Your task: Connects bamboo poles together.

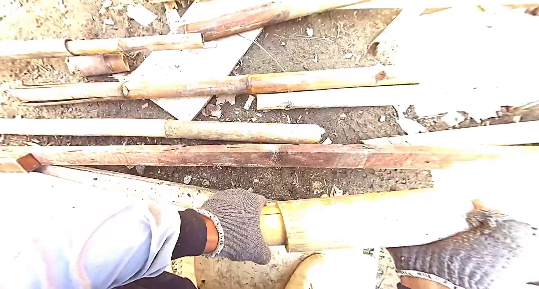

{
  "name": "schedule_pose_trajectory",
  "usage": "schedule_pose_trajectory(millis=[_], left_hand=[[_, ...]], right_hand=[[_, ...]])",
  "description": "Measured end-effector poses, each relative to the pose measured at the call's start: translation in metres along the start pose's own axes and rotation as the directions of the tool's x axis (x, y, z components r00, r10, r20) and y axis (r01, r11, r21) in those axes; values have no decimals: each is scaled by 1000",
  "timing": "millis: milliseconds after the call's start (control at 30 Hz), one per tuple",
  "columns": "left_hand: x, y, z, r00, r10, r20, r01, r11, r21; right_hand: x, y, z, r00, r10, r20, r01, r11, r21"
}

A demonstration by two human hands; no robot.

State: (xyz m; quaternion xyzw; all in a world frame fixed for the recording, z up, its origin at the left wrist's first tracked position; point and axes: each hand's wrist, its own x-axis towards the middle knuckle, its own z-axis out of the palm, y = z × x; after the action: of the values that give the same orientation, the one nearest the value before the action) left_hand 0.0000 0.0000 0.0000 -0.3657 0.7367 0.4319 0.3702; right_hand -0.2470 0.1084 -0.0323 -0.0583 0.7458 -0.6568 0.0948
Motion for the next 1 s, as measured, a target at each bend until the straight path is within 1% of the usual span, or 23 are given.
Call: schedule_pose_trajectory(millis=[67,133,200,300,367,433,500,567,633,700,767,833,867,900,933,967,1000], left_hand=[[6,0,4,1000,-17,2,17,1000,2],[14,0,10,999,-44,-23,44,999,7],[22,1,15,996,-74,-50,75,997,14],[31,-2,14,991,-107,-79,109,994,21],[37,-7,12,993,-87,-81,89,996,18],[45,-14,14,995,-58,-82,60,998,16],[53,-24,20,997,-17,-69,17,1000,5],[61,-33,27,998,32,-60,-32,999,8],[70,-40,37,997,67,-43,-67,998,3],[78,-50,46,994,98,-44,-99,995,-31],[78,-67,52,988,144,-56,-149,983,-104],[66,-91,60,981,169,-90,-183,967,-179],[56,-103,66,982,158,-108,-176,966,-191],[45,-116,73,982,132,-135,-155,973,-174],[34,-129,81,980,92,-178,-119,982,-148],[23,-143,90,968,47,-245,-79,989,-122],[12,-157,101,943,9,-332,-44,994,-100]], right_hand=[[10,14,-5,997,79,20,-80,994,71],[18,25,-11,992,117,51,-119,991,53],[15,26,-2,989,151,12,-151,989,6],[12,34,9,980,197,28,-197,980,32],[15,38,10,972,223,79,-229,971,74],[20,46,6,956,263,130,-282,945,165],[32,62,-9,922,298,248,-361,893,268],[44,78,-23,875,312,370,-438,836,332],[49,86,-35,836,358,415,-493,822,284],[49,90,-39,803,435,407,-541,819,192],[46,86,-39,784,511,352,-580,805,122],[45,70,-27,784,564,260,-603,791,104],[47,71,-30,786,558,264,-600,792,111],[52,82,-41,788,514,338,-578,807,120],[53,93,-48,785,489,380,-563,820,106],[54,100,-49,784,491,379,-558,825,86],[54,104,-47,787,496,367,-555,829,70]])
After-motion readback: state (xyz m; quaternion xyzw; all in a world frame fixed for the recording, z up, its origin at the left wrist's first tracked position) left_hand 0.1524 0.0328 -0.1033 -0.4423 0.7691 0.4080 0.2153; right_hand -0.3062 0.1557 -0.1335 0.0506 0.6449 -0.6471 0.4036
